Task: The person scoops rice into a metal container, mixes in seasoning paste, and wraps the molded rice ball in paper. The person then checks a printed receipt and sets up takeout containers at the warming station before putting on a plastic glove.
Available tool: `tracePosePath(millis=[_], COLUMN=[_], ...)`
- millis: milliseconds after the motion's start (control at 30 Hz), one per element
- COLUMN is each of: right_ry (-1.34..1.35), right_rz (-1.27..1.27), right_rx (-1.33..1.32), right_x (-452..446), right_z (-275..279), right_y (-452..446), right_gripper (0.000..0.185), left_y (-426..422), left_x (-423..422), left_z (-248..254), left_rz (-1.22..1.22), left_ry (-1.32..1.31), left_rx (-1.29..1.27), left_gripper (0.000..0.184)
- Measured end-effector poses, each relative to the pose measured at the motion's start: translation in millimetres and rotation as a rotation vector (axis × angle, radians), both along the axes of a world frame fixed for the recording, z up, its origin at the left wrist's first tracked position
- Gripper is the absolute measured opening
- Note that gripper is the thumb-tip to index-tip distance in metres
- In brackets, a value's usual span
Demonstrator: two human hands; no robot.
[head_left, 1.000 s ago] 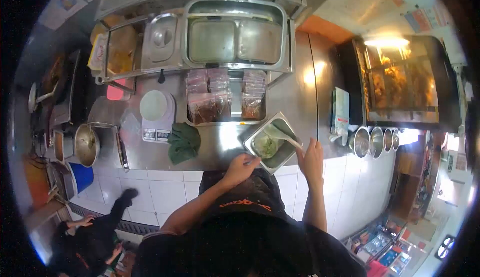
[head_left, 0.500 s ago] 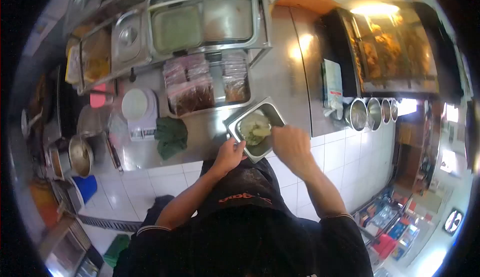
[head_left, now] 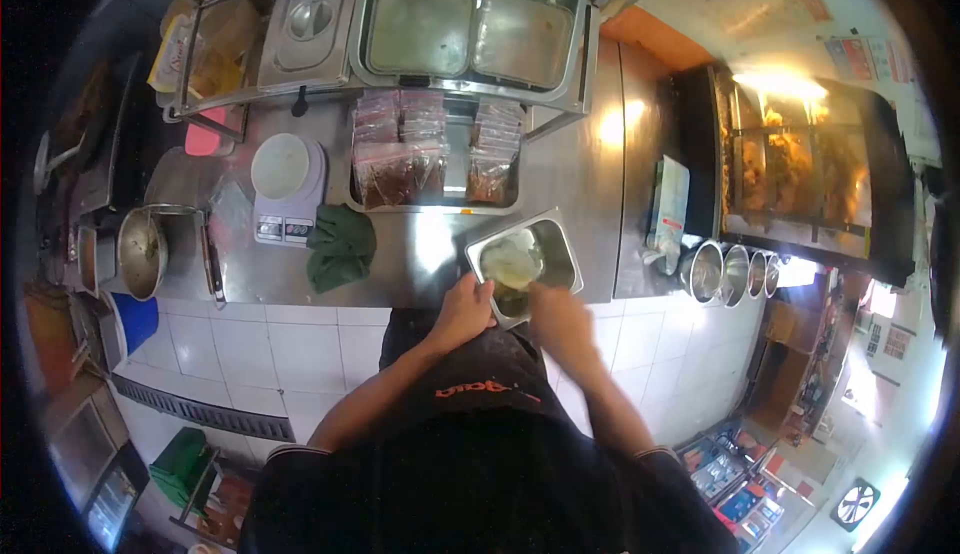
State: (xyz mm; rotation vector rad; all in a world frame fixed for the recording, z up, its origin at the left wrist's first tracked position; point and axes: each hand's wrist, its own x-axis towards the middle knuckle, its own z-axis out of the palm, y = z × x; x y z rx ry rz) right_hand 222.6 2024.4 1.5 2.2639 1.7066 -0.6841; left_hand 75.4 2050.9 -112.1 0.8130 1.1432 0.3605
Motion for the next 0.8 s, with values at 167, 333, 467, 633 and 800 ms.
tracePosePath(millis=[167,333,467,633,800], right_ry=[-0.022,-0.035,0.054,0.336,0.141], right_rz=[0.028,0.058,0.038,-0.18,-0.093], right_rx=[-0.015,-0.209,0.041,0.059,0.137], right_x=[17.8,25.1,8.1,87.0,66.4], right_z=[-47.0,55.0,-44.0,-34.4,1.1], right_y=[1.8,20.9,-19.9,3.3,7.9], right_gripper=[0.02,0.025,0.015,0.024,0.018], left_y=[-13.5,-6.6,0.3,-8.7,-12.8], left_x=[-2.2,1.0,-0.3,2.9,3.3], left_z=[-16.6,-14.6,1.6,-10.4,-8.8], left_rz=[-0.079,-0.052,-0.147,-0.057,-0.028], left_ry=[0.007,0.028,0.061,0.011,0.027], left_rx=[0.013,0.039,0.079,0.051,0.032], left_gripper=[0.034,0.03,0.029,0.028,0.029])
